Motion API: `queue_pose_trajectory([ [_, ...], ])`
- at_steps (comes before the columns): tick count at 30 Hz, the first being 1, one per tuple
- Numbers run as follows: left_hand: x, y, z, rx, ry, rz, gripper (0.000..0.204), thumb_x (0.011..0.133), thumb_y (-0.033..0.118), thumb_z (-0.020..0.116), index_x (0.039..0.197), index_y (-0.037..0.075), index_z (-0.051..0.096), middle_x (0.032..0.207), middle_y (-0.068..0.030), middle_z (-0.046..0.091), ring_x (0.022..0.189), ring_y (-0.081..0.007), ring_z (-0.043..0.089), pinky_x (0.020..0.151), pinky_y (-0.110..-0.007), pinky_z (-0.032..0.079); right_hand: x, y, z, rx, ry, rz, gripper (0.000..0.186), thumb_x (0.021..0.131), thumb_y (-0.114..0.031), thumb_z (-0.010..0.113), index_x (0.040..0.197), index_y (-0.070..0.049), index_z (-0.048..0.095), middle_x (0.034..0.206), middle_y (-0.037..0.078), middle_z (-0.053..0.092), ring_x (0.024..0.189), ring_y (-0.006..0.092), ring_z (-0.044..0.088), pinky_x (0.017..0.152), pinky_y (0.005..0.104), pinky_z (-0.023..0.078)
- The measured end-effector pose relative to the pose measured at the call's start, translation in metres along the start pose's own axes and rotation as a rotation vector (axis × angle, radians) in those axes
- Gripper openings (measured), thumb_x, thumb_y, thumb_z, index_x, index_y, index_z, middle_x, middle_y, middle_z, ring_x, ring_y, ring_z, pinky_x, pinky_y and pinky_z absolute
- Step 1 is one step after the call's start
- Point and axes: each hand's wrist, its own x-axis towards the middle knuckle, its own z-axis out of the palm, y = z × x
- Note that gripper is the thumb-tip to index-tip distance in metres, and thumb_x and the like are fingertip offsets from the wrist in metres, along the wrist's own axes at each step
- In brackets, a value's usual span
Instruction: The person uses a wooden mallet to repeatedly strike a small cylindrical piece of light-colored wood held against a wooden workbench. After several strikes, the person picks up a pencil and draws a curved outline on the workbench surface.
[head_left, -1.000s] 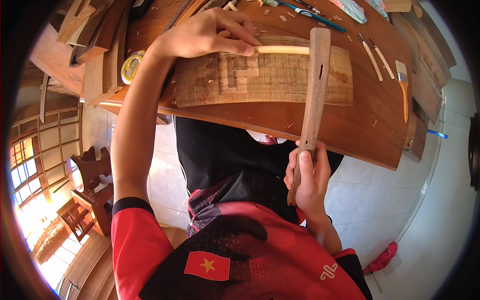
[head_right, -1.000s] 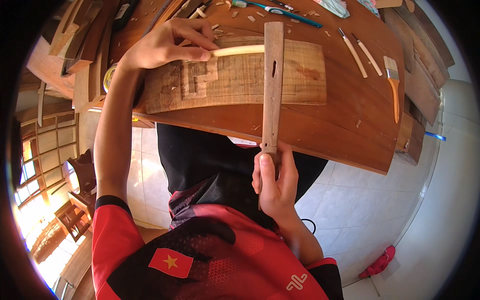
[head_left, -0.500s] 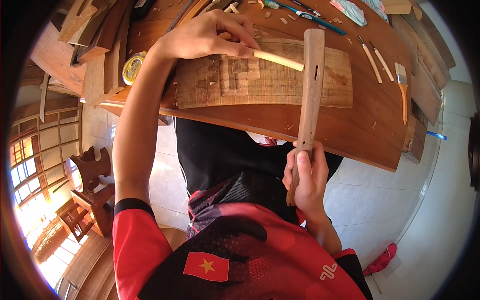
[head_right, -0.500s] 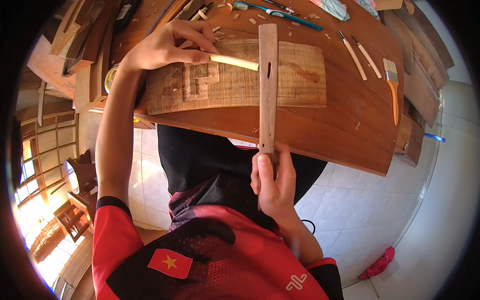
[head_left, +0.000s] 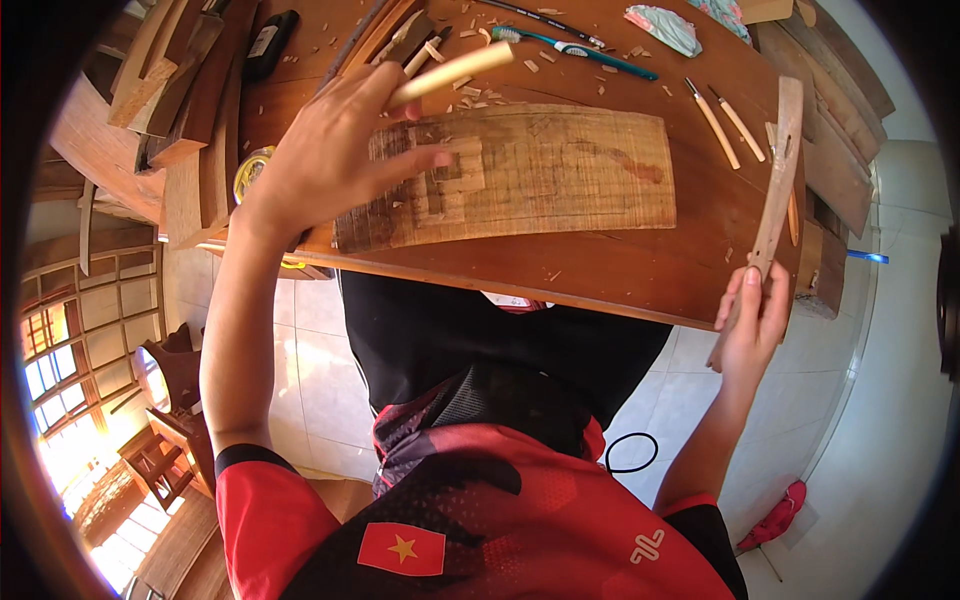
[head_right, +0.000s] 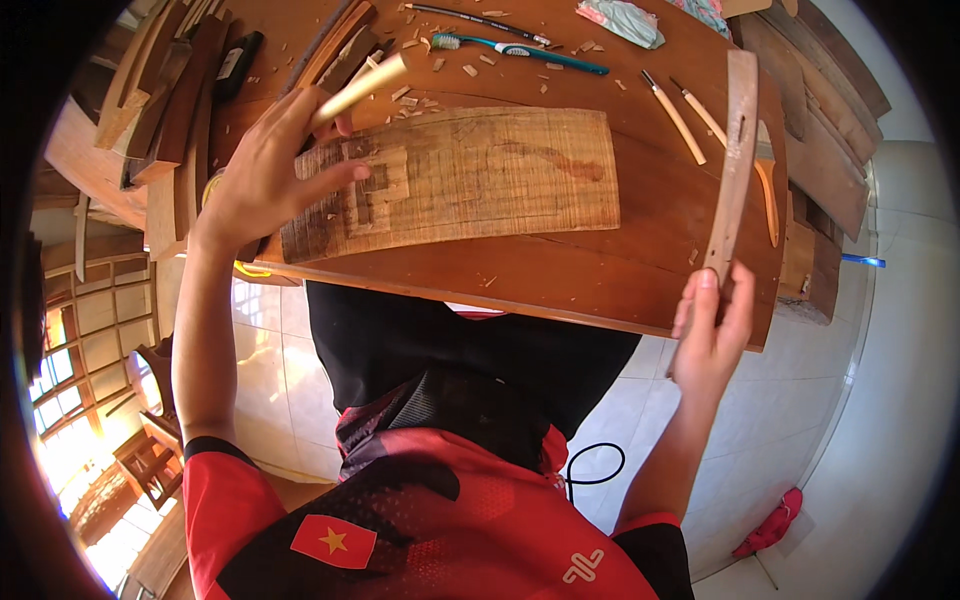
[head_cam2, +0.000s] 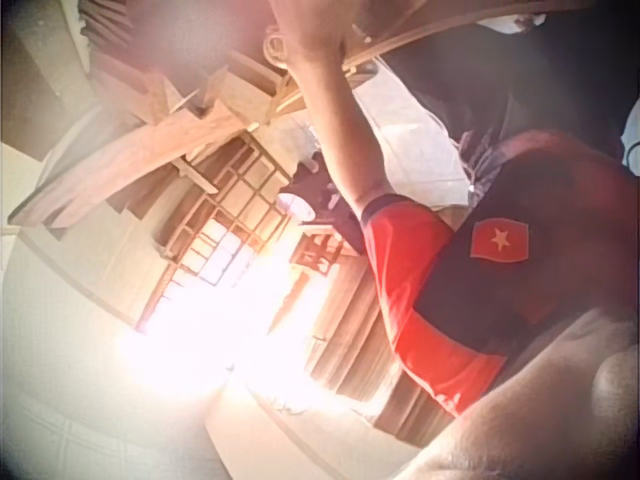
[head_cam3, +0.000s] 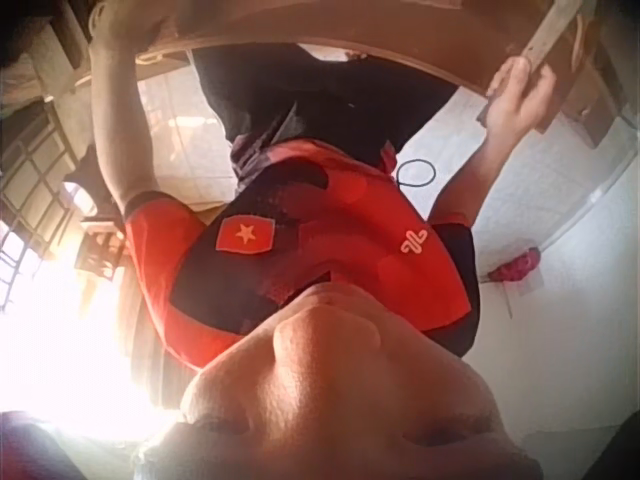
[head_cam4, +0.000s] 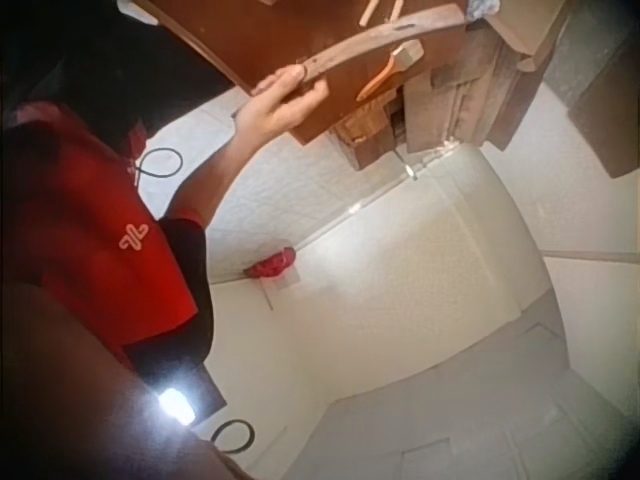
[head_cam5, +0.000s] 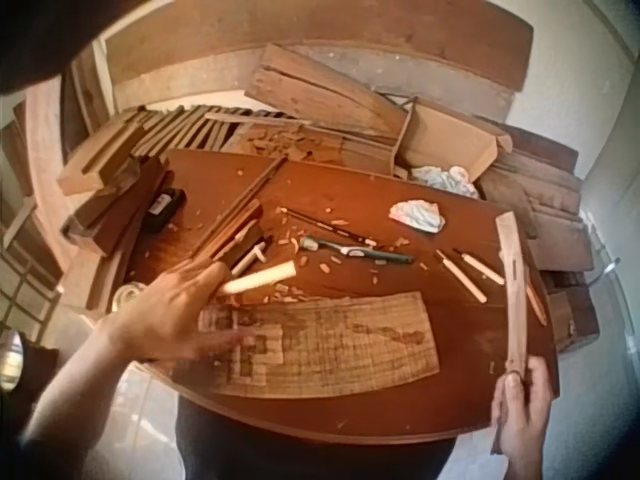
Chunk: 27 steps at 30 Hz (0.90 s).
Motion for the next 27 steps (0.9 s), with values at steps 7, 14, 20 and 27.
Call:
queue_pose_trajectory([
  [7, -0.002, -0.001, 0.000, 0.017, 0.015, 0.024, 0.029, 0.083, 0.013, 0.085, 0.099, 0.003, 0.065, 0.089, -0.0109, 0.063, 0.086, -0.0324, 0.062, 0.078, -0.042, 0.049, 0.018, 0.030, -0.017, -0.210, 0.133, 0.059, 0.023, 0.109, -0.023, 0.062, 0.123, -0.004, 0.062, 0.091, 0.001, 0.061, 0.070, 0.0048, 0.050, 0.057, 0.0216, 0.041],
  [14, -0.004, -0.006, -0.001, 0.034, -0.001, -0.036, 0.025, 0.083, 0.012, 0.085, 0.096, 0.001, 0.067, 0.090, -0.0116, 0.066, 0.086, -0.0325, 0.063, 0.078, -0.041, 0.050, 0.020, 0.044, -0.016, -0.236, 0.196, 0.123, 0.026, 0.108, -0.026, 0.063, 0.124, -0.006, 0.064, 0.096, 0.001, 0.062, 0.075, 0.0066, 0.054, 0.060, 0.0232, 0.043],
  [20, -0.006, -0.011, 0.004, -0.014, -0.014, -0.093, 0.019, 0.084, 0.008, 0.083, 0.096, 0.003, 0.070, 0.088, -0.0096, 0.067, 0.084, -0.0299, 0.064, 0.079, -0.040, 0.050, 0.031, 0.051, -0.026, -0.187, 0.159, 0.169, 0.027, 0.110, -0.030, 0.058, 0.123, -0.007, 0.065, 0.099, 0.001, 0.063, 0.075, 0.0078, 0.056, 0.061, 0.0242, 0.045],
  [27, -0.007, -0.019, 0.003, -0.272, 0.011, -0.364, 0.017, 0.087, 0.002, 0.078, 0.100, 0.001, 0.068, 0.089, -0.0019, 0.069, 0.079, -0.0121, 0.059, 0.074, -0.030, 0.048, 0.035, 0.047, -0.029, -0.150, 0.150, 0.290, 0.039, 0.111, -0.039, 0.051, 0.128, -0.006, 0.064, 0.100, 0.001, 0.063, 0.075, 0.0086, 0.056, 0.062, 0.0247, 0.044],
])
